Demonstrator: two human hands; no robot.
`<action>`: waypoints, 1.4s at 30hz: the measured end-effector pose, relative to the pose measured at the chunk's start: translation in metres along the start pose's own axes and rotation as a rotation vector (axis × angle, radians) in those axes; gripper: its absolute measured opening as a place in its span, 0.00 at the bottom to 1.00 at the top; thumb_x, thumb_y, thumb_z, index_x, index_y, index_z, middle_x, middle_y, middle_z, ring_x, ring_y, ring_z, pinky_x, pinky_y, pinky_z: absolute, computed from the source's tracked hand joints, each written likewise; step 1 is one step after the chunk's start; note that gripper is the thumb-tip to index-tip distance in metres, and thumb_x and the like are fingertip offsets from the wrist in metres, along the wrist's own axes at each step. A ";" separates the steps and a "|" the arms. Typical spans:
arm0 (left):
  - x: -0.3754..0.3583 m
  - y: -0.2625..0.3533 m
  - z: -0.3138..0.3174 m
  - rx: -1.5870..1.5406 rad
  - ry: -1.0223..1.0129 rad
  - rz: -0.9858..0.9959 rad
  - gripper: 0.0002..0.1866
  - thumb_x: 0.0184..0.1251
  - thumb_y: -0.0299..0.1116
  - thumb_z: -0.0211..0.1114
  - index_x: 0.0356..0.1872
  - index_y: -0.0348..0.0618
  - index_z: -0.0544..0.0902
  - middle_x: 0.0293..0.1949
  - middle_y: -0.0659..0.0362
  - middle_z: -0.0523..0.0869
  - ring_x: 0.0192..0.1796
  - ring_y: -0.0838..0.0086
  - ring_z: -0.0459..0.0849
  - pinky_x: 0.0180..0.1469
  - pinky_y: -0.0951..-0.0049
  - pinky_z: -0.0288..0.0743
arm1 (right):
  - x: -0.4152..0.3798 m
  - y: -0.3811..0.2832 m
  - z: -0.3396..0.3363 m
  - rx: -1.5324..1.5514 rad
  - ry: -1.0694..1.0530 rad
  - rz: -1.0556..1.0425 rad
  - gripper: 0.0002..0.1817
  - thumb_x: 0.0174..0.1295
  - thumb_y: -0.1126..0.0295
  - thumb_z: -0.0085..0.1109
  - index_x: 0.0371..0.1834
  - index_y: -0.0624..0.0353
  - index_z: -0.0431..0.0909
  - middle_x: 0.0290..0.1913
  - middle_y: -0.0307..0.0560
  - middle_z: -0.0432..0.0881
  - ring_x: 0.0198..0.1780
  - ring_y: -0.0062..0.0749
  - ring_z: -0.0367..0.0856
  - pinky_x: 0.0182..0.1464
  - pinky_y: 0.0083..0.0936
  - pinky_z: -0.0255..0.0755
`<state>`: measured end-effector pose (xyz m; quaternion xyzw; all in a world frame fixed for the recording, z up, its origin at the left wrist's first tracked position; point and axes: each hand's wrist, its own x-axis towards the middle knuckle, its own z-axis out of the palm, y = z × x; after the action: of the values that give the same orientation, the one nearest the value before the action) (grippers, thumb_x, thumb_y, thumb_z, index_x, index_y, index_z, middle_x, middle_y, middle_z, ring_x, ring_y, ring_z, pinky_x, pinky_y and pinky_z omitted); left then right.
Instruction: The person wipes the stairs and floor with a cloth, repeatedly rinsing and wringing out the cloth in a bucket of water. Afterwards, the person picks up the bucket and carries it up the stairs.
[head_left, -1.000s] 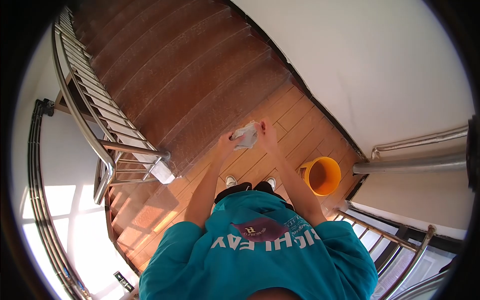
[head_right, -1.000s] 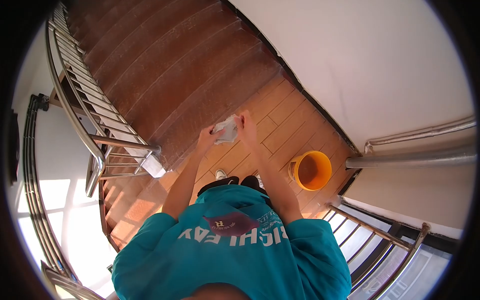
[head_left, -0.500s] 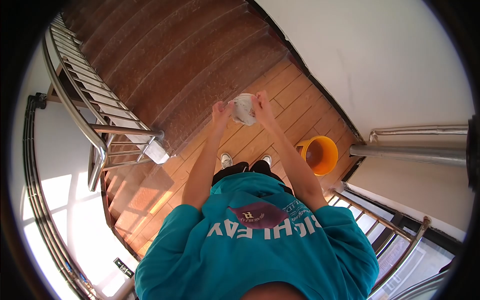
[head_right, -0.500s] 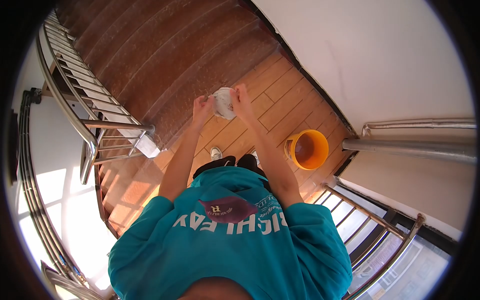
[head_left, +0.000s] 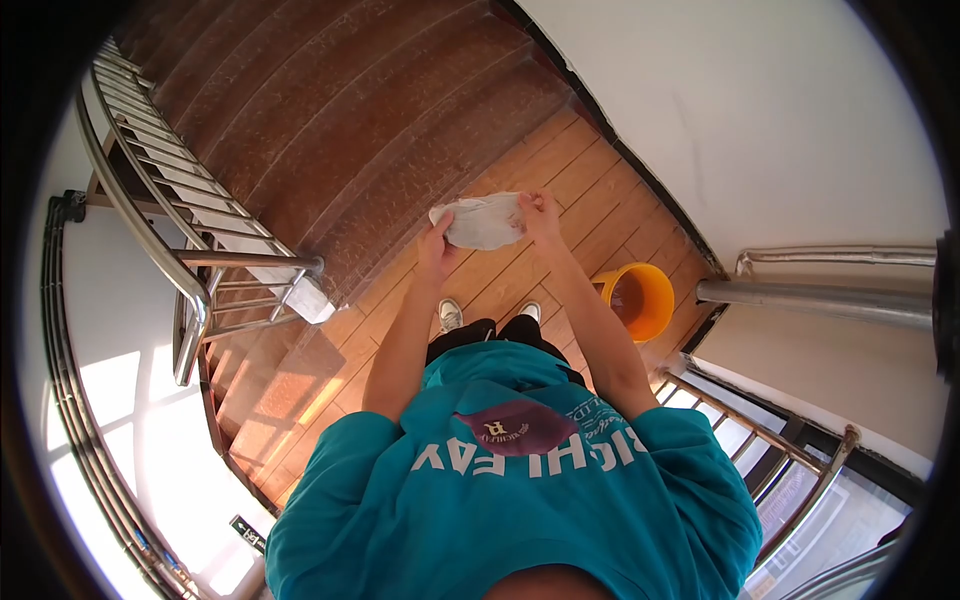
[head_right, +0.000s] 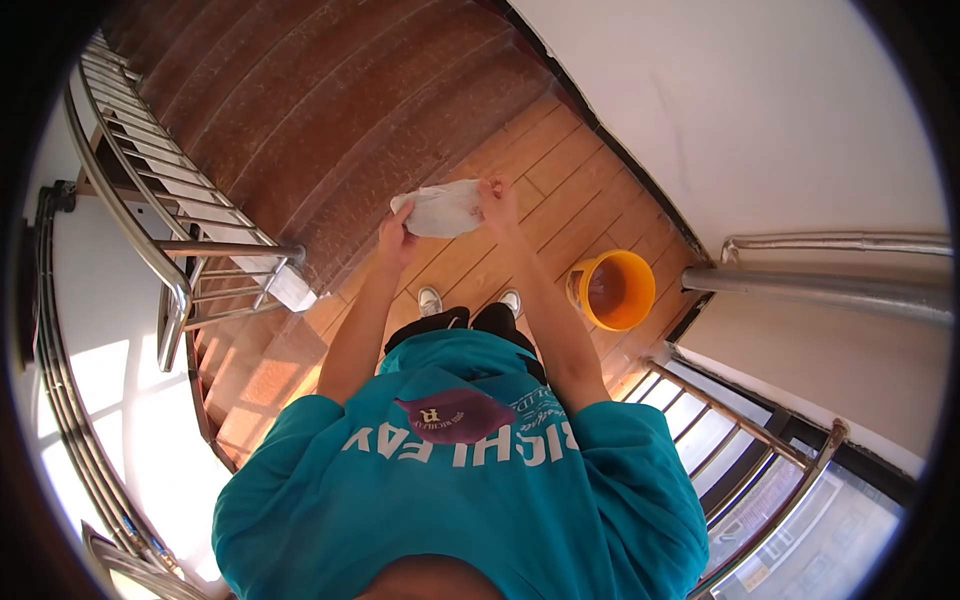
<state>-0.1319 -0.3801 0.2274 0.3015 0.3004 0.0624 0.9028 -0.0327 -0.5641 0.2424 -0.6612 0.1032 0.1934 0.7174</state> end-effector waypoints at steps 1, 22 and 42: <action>0.000 0.003 0.000 0.001 0.002 -0.001 0.18 0.70 0.33 0.67 0.56 0.38 0.77 0.52 0.55 0.84 0.51 0.69 0.85 0.52 0.70 0.83 | 0.001 0.003 0.000 0.001 0.000 0.002 0.10 0.73 0.65 0.59 0.39 0.53 0.68 0.31 0.36 0.76 0.24 0.18 0.72 0.20 0.21 0.67; 0.007 -0.005 -0.045 0.808 0.304 0.023 0.18 0.68 0.46 0.69 0.29 0.42 0.79 0.24 0.64 0.80 0.27 0.79 0.78 0.31 0.77 0.74 | 0.001 -0.013 0.013 0.125 -0.090 -0.237 0.11 0.73 0.65 0.57 0.44 0.55 0.65 0.28 0.39 0.76 0.22 0.16 0.71 0.16 0.19 0.66; -0.002 -0.010 0.029 0.844 -0.136 0.137 0.09 0.66 0.33 0.73 0.37 0.40 0.82 0.33 0.65 0.84 0.34 0.87 0.79 0.33 0.79 0.72 | -0.001 -0.008 -0.019 0.203 -0.180 -0.225 0.16 0.70 0.63 0.63 0.50 0.59 0.69 0.38 0.42 0.84 0.31 0.20 0.79 0.26 0.19 0.72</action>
<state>-0.1178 -0.4033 0.2414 0.6668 0.2188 -0.0262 0.7119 -0.0285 -0.5833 0.2477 -0.5729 -0.0173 0.1590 0.8039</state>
